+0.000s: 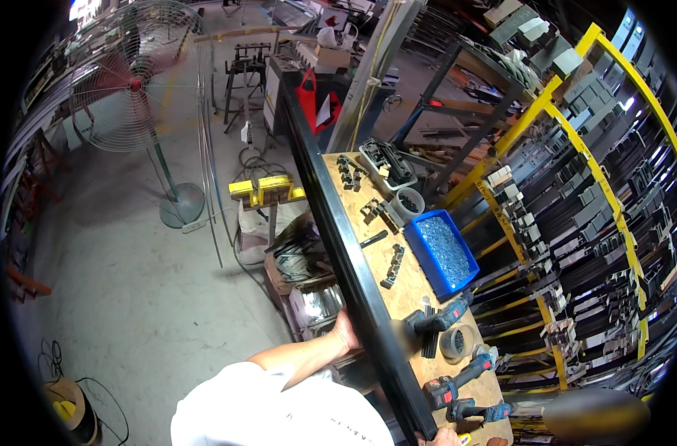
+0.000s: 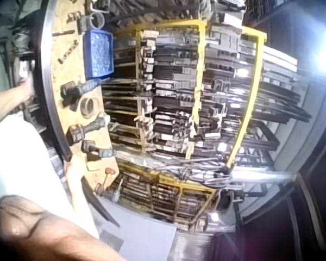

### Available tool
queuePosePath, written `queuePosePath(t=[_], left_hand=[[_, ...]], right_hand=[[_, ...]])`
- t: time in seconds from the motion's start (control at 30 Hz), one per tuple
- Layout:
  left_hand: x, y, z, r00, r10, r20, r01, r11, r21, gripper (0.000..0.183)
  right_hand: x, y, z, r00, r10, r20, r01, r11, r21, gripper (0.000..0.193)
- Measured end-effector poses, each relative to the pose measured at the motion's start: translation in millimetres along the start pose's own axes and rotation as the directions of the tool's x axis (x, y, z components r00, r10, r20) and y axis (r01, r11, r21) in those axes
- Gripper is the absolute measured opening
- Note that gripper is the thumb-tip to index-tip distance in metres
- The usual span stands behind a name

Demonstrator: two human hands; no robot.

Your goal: The person measures a metal profile using a tape measure and marks it with a marker, then drills holes into the profile and secures metal components using a power drill and screws.

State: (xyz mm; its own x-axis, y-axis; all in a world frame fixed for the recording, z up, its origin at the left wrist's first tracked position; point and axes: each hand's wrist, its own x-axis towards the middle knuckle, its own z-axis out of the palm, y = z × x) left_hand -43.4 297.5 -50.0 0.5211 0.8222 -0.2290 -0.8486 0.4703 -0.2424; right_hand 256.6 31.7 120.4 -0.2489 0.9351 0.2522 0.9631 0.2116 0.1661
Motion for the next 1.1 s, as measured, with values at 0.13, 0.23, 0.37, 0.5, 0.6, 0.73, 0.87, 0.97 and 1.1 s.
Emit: queuePosePath(t=[0.13, 0.23, 0.37, 0.5, 0.6, 0.73, 0.87, 0.97, 1.1], left_hand=[[8, 7, -7, 0.998, 0.008, -0.065, -0.009, 1.0, -0.019, 0.057], [14, 28, -30, 0.984, 0.042, -0.173, -0.046, 0.999, -0.018, 0.062], [29, 47, -46, 0.985, 0.049, -0.164, -0.049, 0.999, 0.0, 0.067], [67, 39, -75, 0.876, 0.235, -0.422, -0.131, 0.957, 0.26, 0.075], [34, 51, -51, 0.891, 0.153, -0.427, -0.101, 0.985, 0.143, 0.057], [40, 86, -79, 0.844, 0.253, -0.473, -0.093, 0.937, 0.335, 0.066], [61, 113, -111, 0.837, 0.234, -0.494, -0.07, 0.942, 0.329, 0.06], [64, 113, -112, 0.82, 0.24, -0.52, -0.006, 0.911, 0.411, 0.057], [67, 121, -106, 0.804, 0.252, -0.539, 0.05, 0.874, 0.483, 0.053]], right_hand=[[8, -3, 22, 0.994, 0.034, 0.101, -0.036, 0.999, 0.017, 0.045], [49, -37, 6, 0.992, 0.037, 0.122, -0.038, 0.999, 0.0, 0.04], [50, -41, 35, 0.918, 0.202, 0.34, -0.221, 0.975, 0.019, 0.039], [54, -37, 48, 0.897, 0.268, 0.351, -0.287, 0.958, 0.001, 0.03], [67, -40, 63, 0.898, 0.257, 0.357, -0.316, 0.942, 0.116, 0.038], [59, -49, 114, 0.912, 0.277, 0.304, -0.312, 0.947, 0.073, 0.019], [48, -59, 122, 0.886, 0.377, 0.27, -0.398, 0.917, 0.025, 0.01], [43, -74, 139, 0.881, 0.399, 0.255, -0.42, 0.907, 0.035, 0.011], [52, -84, 145, 0.879, 0.407, 0.248, -0.427, 0.903, 0.033, 0.013]])
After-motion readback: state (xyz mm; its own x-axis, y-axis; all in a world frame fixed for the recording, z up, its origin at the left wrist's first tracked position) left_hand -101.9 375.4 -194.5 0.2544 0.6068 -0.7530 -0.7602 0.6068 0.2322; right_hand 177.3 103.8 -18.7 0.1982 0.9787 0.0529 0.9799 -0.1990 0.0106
